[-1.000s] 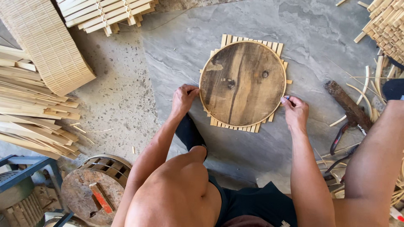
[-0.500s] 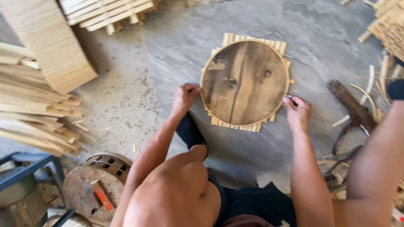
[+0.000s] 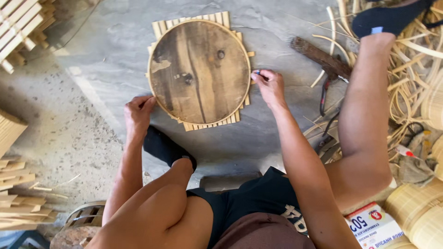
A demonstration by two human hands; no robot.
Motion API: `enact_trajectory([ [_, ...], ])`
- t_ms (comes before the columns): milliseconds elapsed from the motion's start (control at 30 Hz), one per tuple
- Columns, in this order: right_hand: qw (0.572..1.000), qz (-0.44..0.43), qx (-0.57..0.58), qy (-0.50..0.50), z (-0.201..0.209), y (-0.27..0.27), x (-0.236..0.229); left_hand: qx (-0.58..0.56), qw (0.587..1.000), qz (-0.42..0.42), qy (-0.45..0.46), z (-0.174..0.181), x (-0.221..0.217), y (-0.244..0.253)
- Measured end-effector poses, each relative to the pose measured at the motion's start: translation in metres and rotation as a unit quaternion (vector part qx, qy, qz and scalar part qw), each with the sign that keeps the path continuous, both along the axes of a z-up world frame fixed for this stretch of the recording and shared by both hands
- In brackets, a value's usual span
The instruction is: The person sits on the floor and repeatedly places a circular wooden template onto a rectangular bamboo mat to mark or align the slats. The person then removes the template and repeats the process on a new mat from a nearby stack.
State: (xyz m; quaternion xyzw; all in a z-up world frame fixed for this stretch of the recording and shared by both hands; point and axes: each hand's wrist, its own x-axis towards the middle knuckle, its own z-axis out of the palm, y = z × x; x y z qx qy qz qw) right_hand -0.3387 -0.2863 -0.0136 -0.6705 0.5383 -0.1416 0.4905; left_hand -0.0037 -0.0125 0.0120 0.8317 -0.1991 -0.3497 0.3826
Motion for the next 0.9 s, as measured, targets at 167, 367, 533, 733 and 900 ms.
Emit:
enact_trajectory([
  [167, 0.998, -0.033, 0.048, 0.009, -0.010, 0.006, 0.002, 0.012, 1.000, 0.010, -0.002, -0.014, -0.001, 0.013],
  [367, 0.999, -0.023, 0.014, 0.024, -0.012, 0.000, 0.000, 0.026, 1.000, 0.016, 0.007, -0.027, 0.003, 0.011],
  [533, 0.999, -0.006, -0.002, 0.046, -0.014, 0.002, -0.003, 0.012, 0.999, 0.031, 0.032, -0.036, 0.001, 0.023],
  [733, 0.997, 0.006, -0.011, 0.082, -0.007, 0.000, 0.003, 0.015, 0.999, 0.027, 0.020, -0.036, 0.003, 0.018],
  [900, 0.996, -0.012, 0.022, 0.083, 0.000, 0.001, 0.003, 0.025, 0.999, 0.036, 0.016, -0.028, -0.004, 0.010],
])
